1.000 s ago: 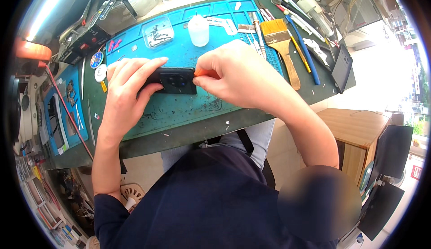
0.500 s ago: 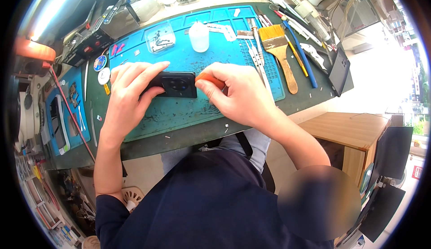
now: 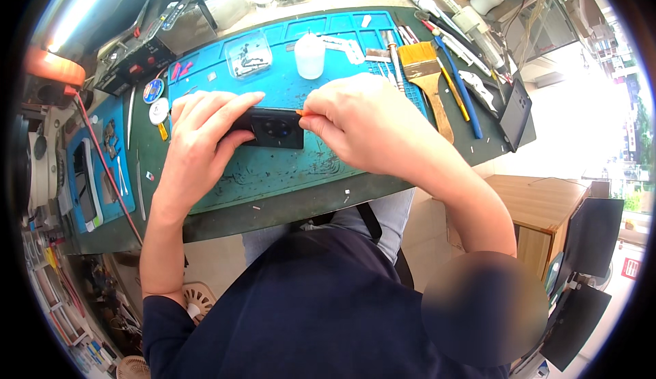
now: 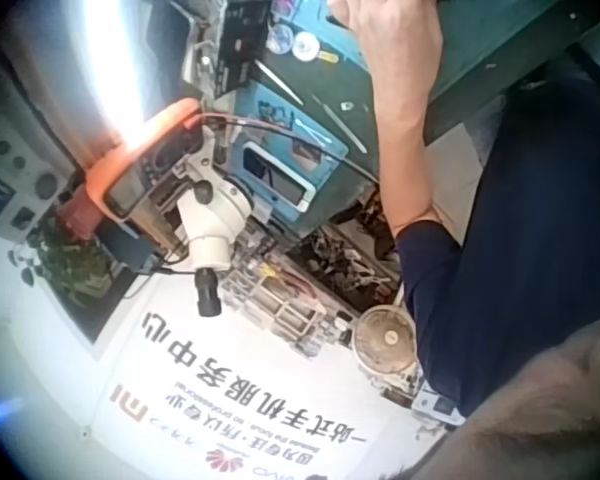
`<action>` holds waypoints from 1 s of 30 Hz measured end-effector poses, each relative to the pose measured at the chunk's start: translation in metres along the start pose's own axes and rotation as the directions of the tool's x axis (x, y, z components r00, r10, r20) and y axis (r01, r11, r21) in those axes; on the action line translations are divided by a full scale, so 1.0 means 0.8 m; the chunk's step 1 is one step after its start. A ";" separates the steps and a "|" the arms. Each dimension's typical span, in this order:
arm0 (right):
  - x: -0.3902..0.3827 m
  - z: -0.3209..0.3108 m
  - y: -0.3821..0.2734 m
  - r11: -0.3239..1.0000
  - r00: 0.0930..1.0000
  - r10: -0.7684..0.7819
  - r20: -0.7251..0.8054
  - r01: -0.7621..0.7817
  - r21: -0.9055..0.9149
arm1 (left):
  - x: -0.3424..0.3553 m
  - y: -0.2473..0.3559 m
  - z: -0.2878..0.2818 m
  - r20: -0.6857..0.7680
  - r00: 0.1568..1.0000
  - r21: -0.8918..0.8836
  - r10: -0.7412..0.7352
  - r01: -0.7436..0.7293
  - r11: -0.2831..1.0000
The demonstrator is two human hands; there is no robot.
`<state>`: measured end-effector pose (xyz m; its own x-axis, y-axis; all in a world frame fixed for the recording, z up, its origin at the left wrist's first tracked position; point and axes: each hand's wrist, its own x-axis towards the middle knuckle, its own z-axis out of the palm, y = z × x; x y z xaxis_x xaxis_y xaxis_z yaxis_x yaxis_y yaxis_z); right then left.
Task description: The person repairs a smartphone by applying adhesive to the internal frame and carefully placing small components. They use tweezers to position a small metal piece and a small orange tool to press down on the internal parts. The person also uses a liquid from a bottle to assist in the assembly process.
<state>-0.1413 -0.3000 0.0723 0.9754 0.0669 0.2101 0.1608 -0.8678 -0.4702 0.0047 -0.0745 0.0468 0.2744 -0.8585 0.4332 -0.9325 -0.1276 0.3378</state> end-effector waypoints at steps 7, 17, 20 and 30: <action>-0.004 0.010 0.002 0.998 0.999 0.036 -0.024 -0.035 0.059 | 0.000 -0.001 0.001 -0.002 1.000 -0.007 -0.013 0.013 1.000; -0.006 0.017 0.004 0.992 0.998 0.059 0.001 -0.058 0.110 | 0.001 -0.002 0.001 -0.004 1.000 -0.003 -0.002 0.002 1.000; -0.006 0.018 0.004 0.992 0.999 0.049 0.004 -0.049 0.113 | 0.000 -0.002 0.002 -0.009 1.000 -0.003 0.002 -0.002 1.000; -0.004 0.015 0.006 0.992 0.999 0.028 0.038 -0.033 0.124 | 0.002 -0.003 0.004 -0.024 1.000 0.005 0.019 -0.018 1.000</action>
<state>-0.1420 -0.2983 0.0587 0.9846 0.0611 0.1640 0.1463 -0.8018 -0.5794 0.0067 -0.0768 0.0440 0.2626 -0.8486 0.4593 -0.9386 -0.1142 0.3255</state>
